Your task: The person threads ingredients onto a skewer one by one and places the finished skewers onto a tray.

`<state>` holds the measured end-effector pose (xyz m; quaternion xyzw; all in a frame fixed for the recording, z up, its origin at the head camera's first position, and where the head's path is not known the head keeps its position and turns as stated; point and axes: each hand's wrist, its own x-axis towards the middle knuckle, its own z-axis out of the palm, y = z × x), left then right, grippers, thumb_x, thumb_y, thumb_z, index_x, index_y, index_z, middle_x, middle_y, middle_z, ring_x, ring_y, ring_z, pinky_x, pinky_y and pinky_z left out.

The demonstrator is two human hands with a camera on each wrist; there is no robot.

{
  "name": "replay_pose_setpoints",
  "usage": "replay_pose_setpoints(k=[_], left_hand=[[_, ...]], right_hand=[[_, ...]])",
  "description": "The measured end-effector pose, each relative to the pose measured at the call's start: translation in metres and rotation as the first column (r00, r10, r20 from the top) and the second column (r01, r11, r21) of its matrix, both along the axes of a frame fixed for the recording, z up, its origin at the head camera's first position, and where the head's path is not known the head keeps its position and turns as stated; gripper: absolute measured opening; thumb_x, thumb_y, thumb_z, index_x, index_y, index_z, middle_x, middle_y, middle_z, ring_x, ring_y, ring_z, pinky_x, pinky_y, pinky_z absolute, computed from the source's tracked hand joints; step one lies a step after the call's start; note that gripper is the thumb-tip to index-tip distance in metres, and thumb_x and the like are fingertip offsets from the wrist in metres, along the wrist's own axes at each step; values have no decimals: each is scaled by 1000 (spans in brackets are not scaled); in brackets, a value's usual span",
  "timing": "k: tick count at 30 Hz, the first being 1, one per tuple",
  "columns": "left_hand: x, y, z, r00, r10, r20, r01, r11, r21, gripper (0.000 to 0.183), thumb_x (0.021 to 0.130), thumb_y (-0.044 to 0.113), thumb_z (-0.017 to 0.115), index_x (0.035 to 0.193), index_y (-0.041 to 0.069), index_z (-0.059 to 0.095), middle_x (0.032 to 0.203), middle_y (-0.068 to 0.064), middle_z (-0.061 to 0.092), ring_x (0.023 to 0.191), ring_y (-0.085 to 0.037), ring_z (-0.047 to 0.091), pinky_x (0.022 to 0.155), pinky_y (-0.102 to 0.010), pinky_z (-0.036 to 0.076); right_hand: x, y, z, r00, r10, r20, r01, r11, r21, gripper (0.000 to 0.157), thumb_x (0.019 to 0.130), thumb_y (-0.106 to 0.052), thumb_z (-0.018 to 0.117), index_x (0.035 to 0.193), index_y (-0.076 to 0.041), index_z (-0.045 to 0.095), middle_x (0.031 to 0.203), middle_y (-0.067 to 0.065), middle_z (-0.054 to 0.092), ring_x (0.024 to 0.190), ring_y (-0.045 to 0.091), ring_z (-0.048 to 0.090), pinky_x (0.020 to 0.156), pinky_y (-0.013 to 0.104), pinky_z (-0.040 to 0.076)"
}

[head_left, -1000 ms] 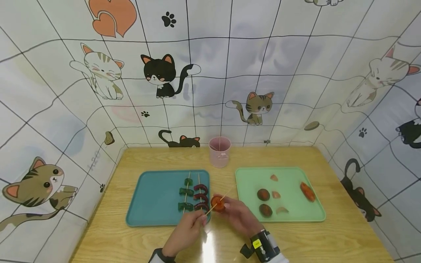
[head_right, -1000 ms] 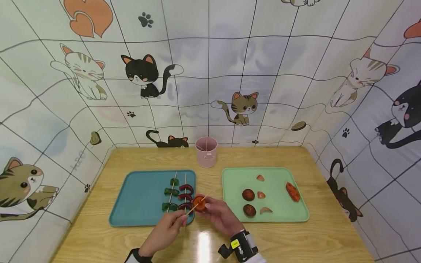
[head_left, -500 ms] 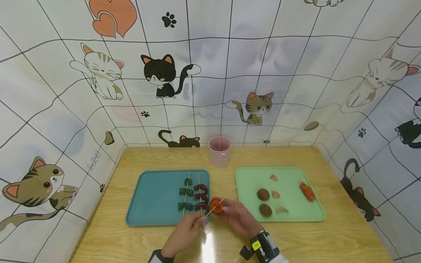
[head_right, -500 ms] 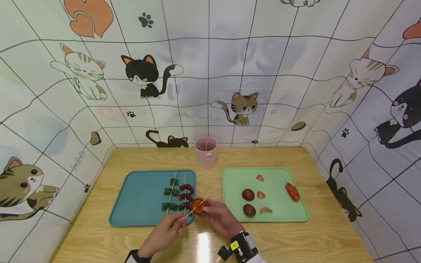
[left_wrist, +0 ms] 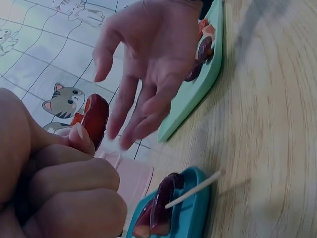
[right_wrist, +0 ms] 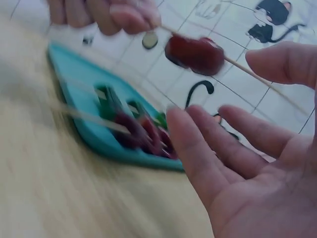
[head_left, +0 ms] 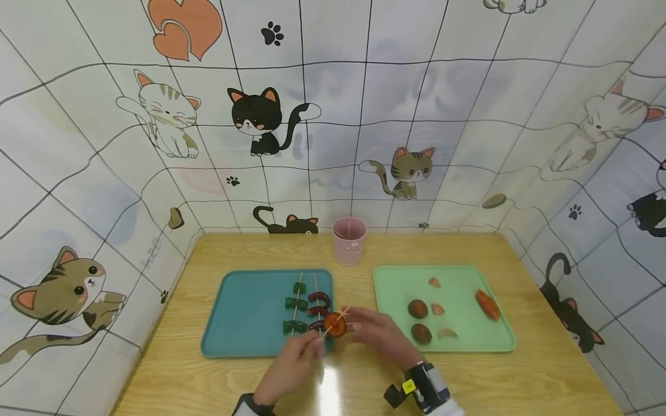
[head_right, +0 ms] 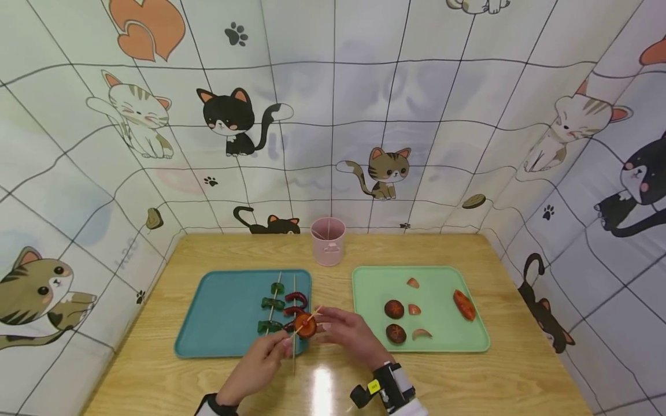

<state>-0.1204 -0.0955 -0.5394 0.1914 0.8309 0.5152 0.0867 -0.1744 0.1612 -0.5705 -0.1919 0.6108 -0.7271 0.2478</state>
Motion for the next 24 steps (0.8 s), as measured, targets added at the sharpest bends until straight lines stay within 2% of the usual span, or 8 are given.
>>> replay_pose_setpoints(k=[4,7,10,12,15,18,22,24], left_hand=[[-3,-6,-1,999,26,29,-26,1000,-4,27,109,14,48,89,1,60,74,-3,53,63,-1,42,60,-21,39],[-4,-11,-4,998,57,42,-57,998,-2,29,110,16,47,88,2,59,73,0,47,62,-1,38,59,-21,36],[-6,-16,-8,996,85,32,-85,996,-1,30,110,19,47,86,4,59,74,-6,52,62,-1,38,60,-21,36],[-7,-19,-11,994,103,20,-103,995,-7,30,110,18,47,86,4,59,77,-10,56,62,-1,39,61,-21,37],[-8,-22,-14,991,130,17,-130,991,-18,30,110,18,47,85,5,59,77,-10,57,62,-2,39,61,-21,37],[-9,-25,-17,988,153,12,-153,988,-28,30,110,17,47,85,6,59,76,-11,57,60,-2,38,60,-21,36],[-12,-29,-21,985,173,-18,-173,984,-28,30,109,17,48,83,8,58,74,-14,57,58,-1,36,58,-21,35],[-14,-30,-22,983,182,-30,-183,983,-27,30,109,16,48,82,10,57,73,-13,56,57,-1,35,57,-21,34]], right_hand=[[-7,18,11,979,-93,-180,128,973,191,53,104,-18,61,152,-2,45,146,26,56,130,40,60,100,33,55],[-11,31,20,944,-162,-288,254,914,317,51,102,-19,65,149,-9,51,141,22,61,126,43,61,94,25,55],[-14,46,27,901,-225,-371,382,816,434,49,99,-23,70,145,-18,56,138,15,63,123,36,64,93,27,56],[-16,56,30,873,-256,-416,453,742,494,49,98,-27,72,143,-20,57,138,14,64,119,33,66,93,33,57],[-20,73,32,832,-262,-488,529,639,558,51,96,-26,75,143,-18,58,139,17,62,114,35,69,92,43,58],[-24,90,32,795,-220,-566,582,540,607,54,95,-23,75,144,-11,57,139,24,59,114,42,67,91,53,57],[-28,107,27,777,-139,-614,607,427,670,55,94,-22,75,142,-6,58,146,30,52,132,51,51,103,64,46],[-30,112,25,783,-108,-612,598,398,696,53,92,-21,77,139,-4,60,149,33,48,138,55,43,107,67,40]])
